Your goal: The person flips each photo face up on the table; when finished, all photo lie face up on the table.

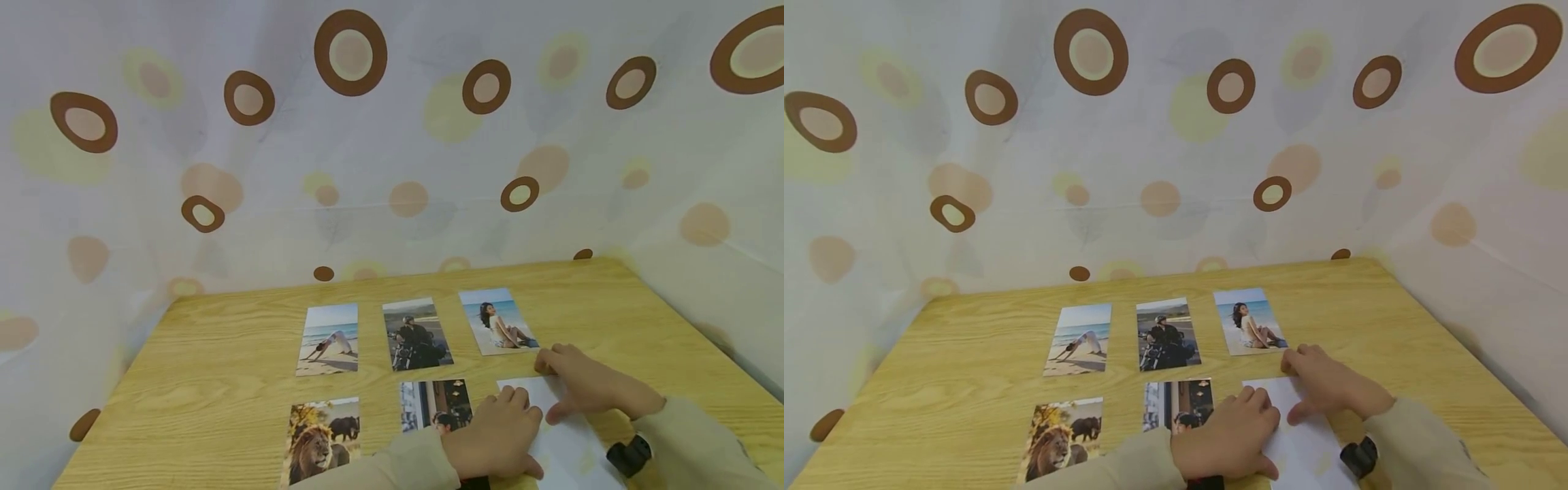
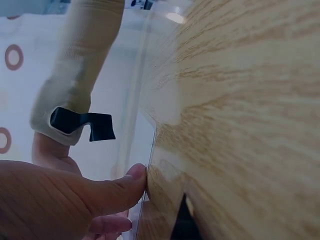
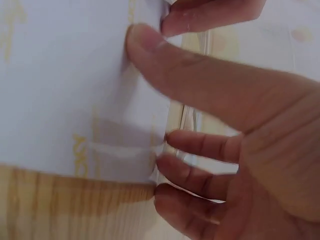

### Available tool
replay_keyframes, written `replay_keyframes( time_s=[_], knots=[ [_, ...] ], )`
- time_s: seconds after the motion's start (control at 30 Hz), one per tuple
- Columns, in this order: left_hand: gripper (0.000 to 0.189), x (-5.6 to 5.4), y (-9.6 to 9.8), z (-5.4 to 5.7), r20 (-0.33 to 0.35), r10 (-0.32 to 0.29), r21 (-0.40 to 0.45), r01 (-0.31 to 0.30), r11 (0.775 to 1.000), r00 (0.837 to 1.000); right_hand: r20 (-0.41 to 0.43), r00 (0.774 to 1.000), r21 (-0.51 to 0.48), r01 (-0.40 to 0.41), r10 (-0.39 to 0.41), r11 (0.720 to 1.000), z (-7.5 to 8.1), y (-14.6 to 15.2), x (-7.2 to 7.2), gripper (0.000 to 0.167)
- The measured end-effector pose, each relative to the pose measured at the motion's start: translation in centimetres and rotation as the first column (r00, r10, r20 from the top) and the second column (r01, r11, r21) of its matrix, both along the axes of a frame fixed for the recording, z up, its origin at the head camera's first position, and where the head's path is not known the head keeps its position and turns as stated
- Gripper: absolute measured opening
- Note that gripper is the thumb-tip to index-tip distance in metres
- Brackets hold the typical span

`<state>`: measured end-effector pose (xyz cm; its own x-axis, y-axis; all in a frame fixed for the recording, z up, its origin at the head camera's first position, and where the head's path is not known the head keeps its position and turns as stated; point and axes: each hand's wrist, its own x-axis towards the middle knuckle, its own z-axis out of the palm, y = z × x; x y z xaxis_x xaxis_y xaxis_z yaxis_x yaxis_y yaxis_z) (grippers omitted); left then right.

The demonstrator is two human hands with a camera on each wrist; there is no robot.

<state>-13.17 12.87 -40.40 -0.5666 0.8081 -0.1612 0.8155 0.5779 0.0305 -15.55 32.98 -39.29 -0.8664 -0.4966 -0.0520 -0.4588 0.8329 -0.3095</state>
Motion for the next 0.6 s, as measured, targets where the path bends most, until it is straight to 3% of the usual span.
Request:
replay_keyframes(
  time_s=[0.23, 0.4, 0.5, 0.6],
  knots=[
    [0.054, -0.18, 0.01, 0.06, 0.0, 0.004, 0.0, -0.004, 1.0, 1.0, -0.038, 0.999, -0.023, -0.028, 0.027, 0.999, -0.22, 0.28, -0.13, 0.055],
    [0.053, -0.07, 0.1, 0.01, -0.02, 0.002, -0.007, -0.002, 1.0, 1.0, 0.011, 1.0, -0.086, -0.014, 0.015, 0.996, -0.54, 0.69, -0.52, 0.056],
    [0.055, 0.16, 0.19, -0.08, -0.033, 0.008, -0.044, -0.01, 0.999, 0.999, 0.056, 0.998, -0.11, 0.0, 0.006, 0.994, -0.85, 0.93, -0.58, 0.058],
    [0.06, 0.52, 0.29, 0.05, -0.079, 0.053, -0.108, -0.061, 0.992, 0.995, 0.045, 0.999, -0.096, 0.003, 0.001, 0.995, -0.97, 0.89, -0.48, 0.06]
  ],
)
